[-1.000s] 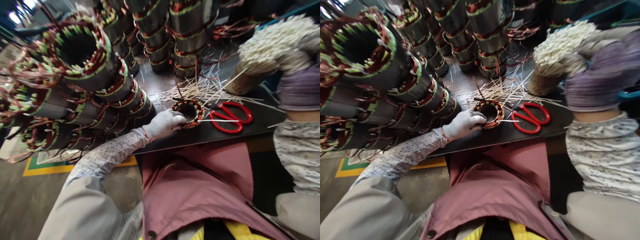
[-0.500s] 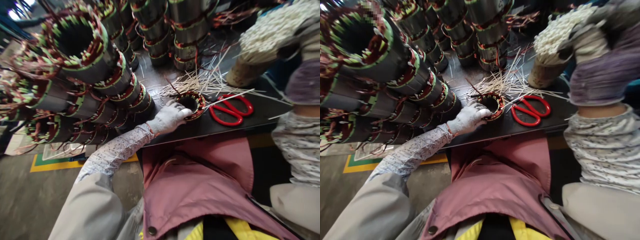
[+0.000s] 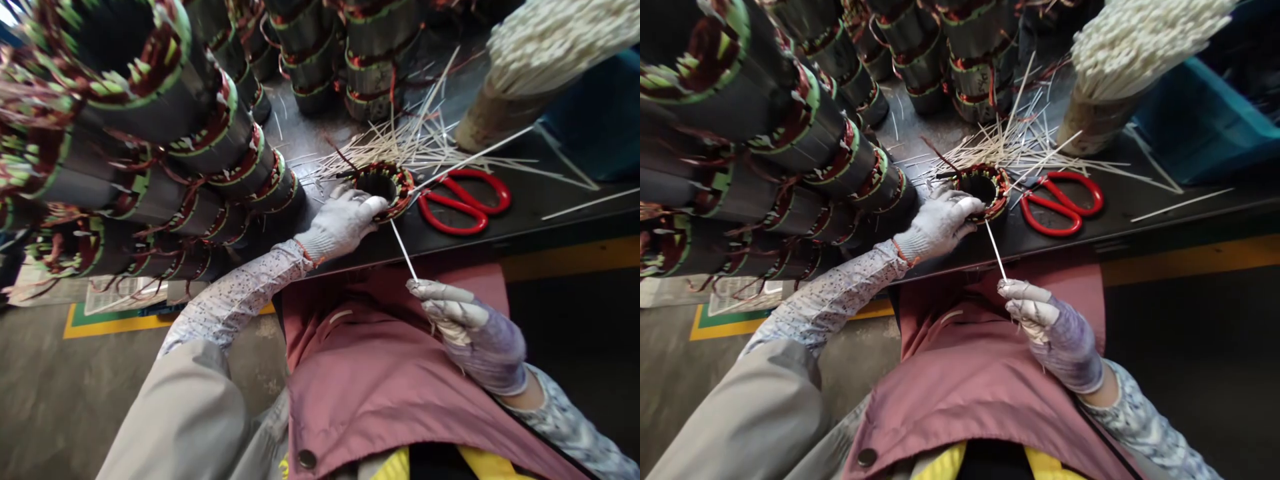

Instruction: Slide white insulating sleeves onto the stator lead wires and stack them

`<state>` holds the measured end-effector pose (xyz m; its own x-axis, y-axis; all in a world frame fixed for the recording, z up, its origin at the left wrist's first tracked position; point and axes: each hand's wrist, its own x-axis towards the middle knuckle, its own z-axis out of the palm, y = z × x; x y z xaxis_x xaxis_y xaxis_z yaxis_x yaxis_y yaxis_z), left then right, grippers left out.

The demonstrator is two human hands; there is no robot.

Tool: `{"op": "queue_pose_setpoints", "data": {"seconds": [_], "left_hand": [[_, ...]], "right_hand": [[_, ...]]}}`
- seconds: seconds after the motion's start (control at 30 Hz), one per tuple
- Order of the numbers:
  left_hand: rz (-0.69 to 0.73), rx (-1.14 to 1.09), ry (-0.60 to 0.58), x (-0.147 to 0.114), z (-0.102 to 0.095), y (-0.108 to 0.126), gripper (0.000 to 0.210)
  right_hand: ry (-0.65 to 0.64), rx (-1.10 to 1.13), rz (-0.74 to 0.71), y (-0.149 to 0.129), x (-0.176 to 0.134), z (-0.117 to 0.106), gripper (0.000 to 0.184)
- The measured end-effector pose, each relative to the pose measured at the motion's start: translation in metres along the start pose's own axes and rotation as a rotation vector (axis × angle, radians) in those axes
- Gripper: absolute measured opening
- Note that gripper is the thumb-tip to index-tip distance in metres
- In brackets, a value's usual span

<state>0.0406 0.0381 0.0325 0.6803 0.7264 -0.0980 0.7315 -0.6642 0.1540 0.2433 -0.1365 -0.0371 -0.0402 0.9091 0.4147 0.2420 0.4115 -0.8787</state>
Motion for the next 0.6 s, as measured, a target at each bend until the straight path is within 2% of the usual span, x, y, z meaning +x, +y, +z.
{"op": "queue_pose_setpoints", "data": {"seconds": [0.1, 0.17, 0.33, 0.6], "left_hand": [[-0.006, -0.021, -0.008, 0.000, -0.001, 0.001, 0.038], [0.005, -0.032, 0.002, -0.001, 0.000, 0.001, 0.037], [0.025, -0.042, 0.040, -0.001, 0.002, -0.002, 0.035], [0.011, -0.037, 0.012, 0.000, 0.001, -0.001, 0.036]], "right_hand": [[-0.028, -0.023, -0.100, 0.002, 0.001, 0.001, 0.036], [-0.025, -0.043, -0.116, 0.005, 0.006, 0.001, 0.038], [0.006, -0.057, -0.064, 0.004, 0.014, 0.005, 0.035], [0.032, -0.072, -0.010, -0.002, 0.009, 0.004, 0.038]]}}
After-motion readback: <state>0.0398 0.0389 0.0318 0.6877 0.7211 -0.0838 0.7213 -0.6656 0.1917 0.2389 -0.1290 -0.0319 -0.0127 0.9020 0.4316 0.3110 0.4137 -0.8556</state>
